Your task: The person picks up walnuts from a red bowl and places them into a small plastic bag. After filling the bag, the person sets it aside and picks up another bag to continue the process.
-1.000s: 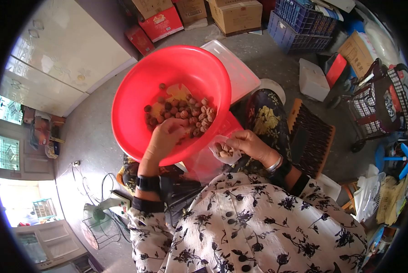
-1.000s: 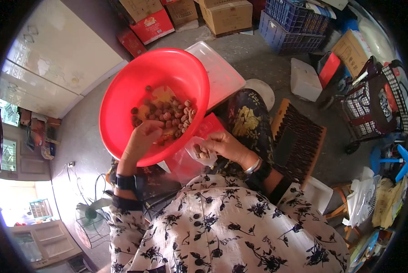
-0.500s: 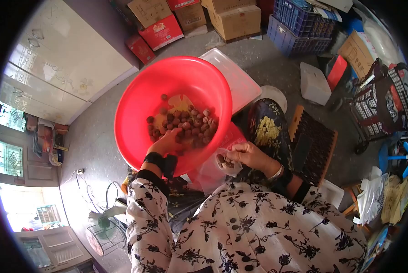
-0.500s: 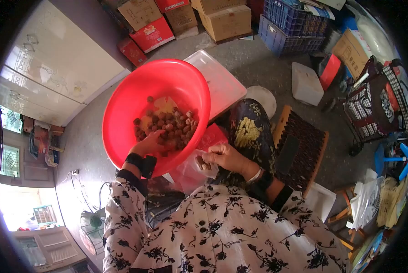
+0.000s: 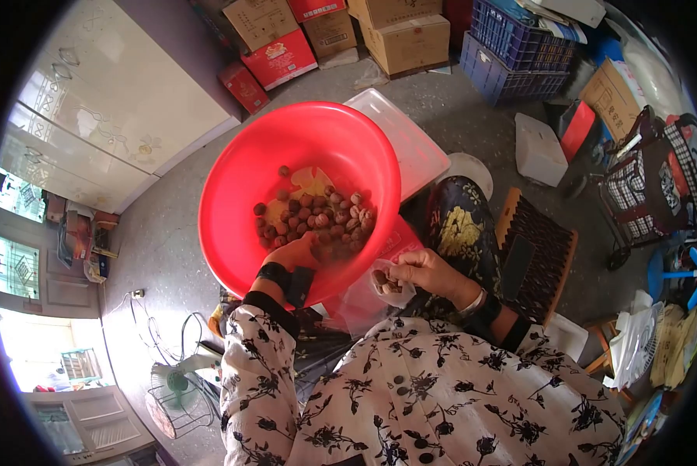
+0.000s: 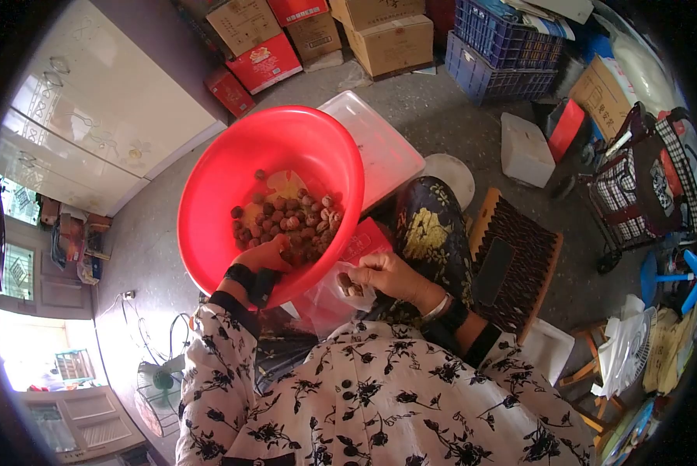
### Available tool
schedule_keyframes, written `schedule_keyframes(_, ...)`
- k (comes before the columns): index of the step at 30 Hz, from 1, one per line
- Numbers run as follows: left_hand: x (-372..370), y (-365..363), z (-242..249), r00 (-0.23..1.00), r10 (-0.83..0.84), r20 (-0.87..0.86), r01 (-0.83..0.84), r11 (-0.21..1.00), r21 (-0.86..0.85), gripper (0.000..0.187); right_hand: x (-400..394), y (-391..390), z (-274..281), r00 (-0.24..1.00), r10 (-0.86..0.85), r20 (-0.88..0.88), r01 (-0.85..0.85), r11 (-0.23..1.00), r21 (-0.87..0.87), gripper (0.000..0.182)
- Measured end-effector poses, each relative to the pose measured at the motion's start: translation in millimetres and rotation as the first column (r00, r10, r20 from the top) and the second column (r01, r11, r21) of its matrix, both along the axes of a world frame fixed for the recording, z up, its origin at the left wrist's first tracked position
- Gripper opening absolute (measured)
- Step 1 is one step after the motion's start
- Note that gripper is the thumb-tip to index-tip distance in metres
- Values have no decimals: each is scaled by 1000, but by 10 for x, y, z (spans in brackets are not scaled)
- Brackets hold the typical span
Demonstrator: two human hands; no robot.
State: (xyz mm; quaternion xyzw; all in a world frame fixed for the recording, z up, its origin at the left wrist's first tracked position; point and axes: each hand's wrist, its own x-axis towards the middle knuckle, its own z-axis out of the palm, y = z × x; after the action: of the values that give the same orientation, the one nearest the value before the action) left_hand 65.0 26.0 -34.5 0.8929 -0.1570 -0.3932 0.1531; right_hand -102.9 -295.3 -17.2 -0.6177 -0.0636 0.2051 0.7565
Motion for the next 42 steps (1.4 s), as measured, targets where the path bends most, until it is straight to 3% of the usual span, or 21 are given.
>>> schedule_keyframes(4,45,40,-75,999,-3,-46,5,999,41,63,0,-3,34,1000,7,4,-7,1000,3,25)
schedule_keyframes(6,178,284,-540,989,-54,-141,33,989,-145,53,3,1,60,1000,13,0,-13,1000,12,25)
schedule_keyframes(8,125,332,-595,992,-32,-123,12,987,-163,48,2,3,73,1000,14,-3,-14,999,33,25)
schedule_keyframes(17,-3,225,-295,964,17,-264,-47,993,-108,42,2,18,-49,1000,-17,-4,17,1000,8,25)
schedule_keyframes(22,-41,47,174,924,78,-375,-132,984,-122,42,26,-11,-116,1000,7,30,-6,999,-34,24)
schedule_keyframes(24,-114,-22,510,807,250,-535,-502,768,-397,39,21,-1,-72,999,14,52,-12,1000,-27,25)
schedule_keyframes(25,-194,-32,656,806,254,-534,-504,767,-397,39,3,14,24,999,-6,45,6,1000,-1,25)
schedule_keyframes(27,-386,-47,873,720,280,-635,-692,344,-634,41,2,24,55,999,-24,39,23,999,25,24)
schedule_keyframes(28,-478,-84,919,720,282,-634,-693,342,-634,41,8,15,17,999,-28,22,28,1000,-5,24)
schedule_keyframes(30,-651,-167,940,554,13,-832,-828,-93,-553,45,8,-3,-1,1000,-27,4,27,999,-37,24)
schedule_keyframes(31,-686,-164,877,525,-136,-841,-848,-173,-501,47,8,-16,10,1000,-23,-2,22,999,-47,23)
schedule_keyframes(34,-890,-331,995,475,-139,-869,-861,-276,-427,49,15,-15,-41,999,-27,17,28,998,-51,24)
schedule_keyframes(38,-1047,-419,933,449,-185,-874,-874,-296,-386,51,21,-25,-48,999,-42,6,43,998,-36,27)
schedule_keyframes(42,-1185,-427,920,490,-127,-862,-847,-302,-437,48,17,-51,4,999,-42,32,45,995,-86,25)
